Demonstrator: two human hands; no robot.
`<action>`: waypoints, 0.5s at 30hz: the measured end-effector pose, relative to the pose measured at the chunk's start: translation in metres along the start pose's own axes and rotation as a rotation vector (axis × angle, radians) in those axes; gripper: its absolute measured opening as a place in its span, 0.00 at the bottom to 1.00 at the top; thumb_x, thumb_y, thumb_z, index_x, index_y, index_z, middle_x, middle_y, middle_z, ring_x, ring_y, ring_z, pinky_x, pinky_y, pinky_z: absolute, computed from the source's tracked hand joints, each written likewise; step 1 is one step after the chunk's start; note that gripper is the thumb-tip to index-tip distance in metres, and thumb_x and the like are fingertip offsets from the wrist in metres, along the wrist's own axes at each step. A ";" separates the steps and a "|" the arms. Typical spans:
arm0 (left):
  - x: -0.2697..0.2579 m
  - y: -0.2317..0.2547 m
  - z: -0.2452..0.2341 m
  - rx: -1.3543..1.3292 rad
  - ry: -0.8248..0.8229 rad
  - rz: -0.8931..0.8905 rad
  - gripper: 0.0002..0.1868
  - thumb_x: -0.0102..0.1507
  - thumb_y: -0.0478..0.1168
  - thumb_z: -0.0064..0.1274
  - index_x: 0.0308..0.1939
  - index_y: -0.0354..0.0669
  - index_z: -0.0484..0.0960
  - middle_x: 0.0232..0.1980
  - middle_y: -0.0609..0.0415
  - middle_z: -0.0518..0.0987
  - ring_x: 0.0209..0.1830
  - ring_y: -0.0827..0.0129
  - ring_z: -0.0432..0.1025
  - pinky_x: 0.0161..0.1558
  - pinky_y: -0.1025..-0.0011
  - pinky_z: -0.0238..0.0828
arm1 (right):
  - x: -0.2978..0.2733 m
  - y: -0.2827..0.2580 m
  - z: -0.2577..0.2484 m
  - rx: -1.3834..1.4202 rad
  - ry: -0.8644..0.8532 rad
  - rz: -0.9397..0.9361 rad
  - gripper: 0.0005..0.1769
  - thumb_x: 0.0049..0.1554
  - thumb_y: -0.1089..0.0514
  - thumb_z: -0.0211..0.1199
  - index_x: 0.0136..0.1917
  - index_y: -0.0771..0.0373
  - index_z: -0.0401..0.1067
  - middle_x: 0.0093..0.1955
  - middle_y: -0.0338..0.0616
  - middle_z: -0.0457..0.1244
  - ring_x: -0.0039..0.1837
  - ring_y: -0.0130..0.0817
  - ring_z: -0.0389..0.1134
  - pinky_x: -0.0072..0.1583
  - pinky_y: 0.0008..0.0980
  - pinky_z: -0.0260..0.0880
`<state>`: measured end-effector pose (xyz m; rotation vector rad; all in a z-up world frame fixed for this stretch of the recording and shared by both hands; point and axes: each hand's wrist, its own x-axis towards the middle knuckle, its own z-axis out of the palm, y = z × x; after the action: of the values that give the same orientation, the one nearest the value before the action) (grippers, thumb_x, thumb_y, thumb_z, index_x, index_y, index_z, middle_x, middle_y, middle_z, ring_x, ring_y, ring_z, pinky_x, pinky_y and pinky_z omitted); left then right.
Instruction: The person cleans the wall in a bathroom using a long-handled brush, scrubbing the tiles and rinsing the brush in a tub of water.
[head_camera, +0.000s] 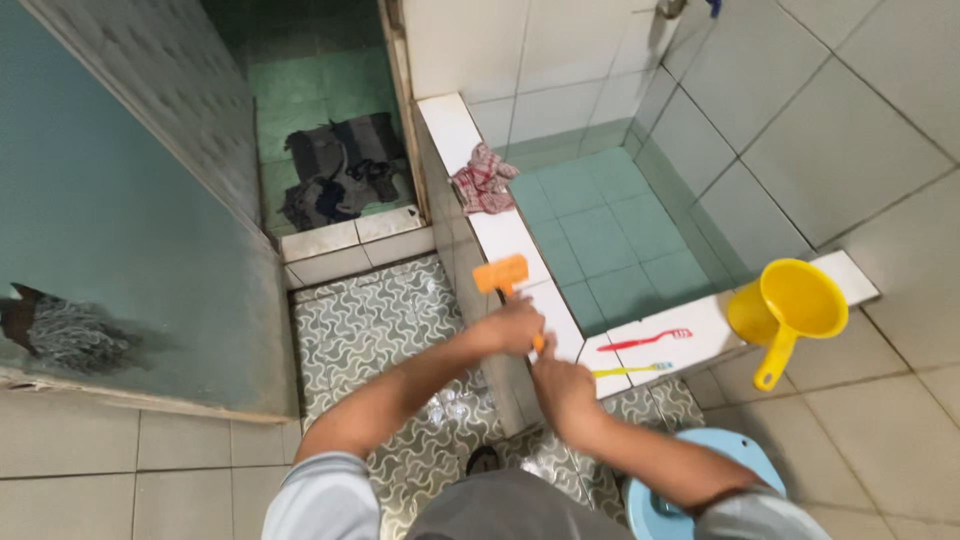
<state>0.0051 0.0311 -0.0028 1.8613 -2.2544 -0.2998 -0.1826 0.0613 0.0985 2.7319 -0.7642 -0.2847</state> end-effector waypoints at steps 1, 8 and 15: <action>0.007 -0.010 -0.004 0.005 0.000 -0.035 0.17 0.59 0.49 0.52 0.35 0.38 0.85 0.42 0.33 0.82 0.53 0.39 0.74 0.66 0.38 0.58 | 0.016 0.002 0.005 0.060 0.046 0.045 0.38 0.50 0.60 0.59 0.71 0.80 0.61 0.28 0.38 0.69 0.27 0.33 0.72 0.26 0.36 0.70; 0.043 -0.060 -0.029 0.066 0.026 -0.184 0.20 0.69 0.52 0.49 0.35 0.41 0.88 0.42 0.39 0.84 0.54 0.46 0.73 0.67 0.48 0.58 | 0.084 0.010 0.019 0.148 0.148 0.088 0.18 0.55 0.64 0.57 0.59 0.72 0.70 0.35 0.46 0.71 0.38 0.39 0.75 0.37 0.35 0.72; 0.010 0.048 0.003 0.068 -0.050 -0.030 0.33 0.56 0.39 0.54 0.65 0.72 0.77 0.51 0.41 0.81 0.62 0.35 0.65 0.68 0.40 0.45 | -0.044 0.025 -0.014 0.268 -0.104 0.100 0.19 0.58 0.64 0.52 0.62 0.72 0.63 0.37 0.54 0.70 0.40 0.49 0.75 0.41 0.46 0.76</action>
<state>-0.0426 0.0303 0.0079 1.9439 -2.2987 -0.2815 -0.2279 0.0677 0.1241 2.9325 -1.0321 -0.3254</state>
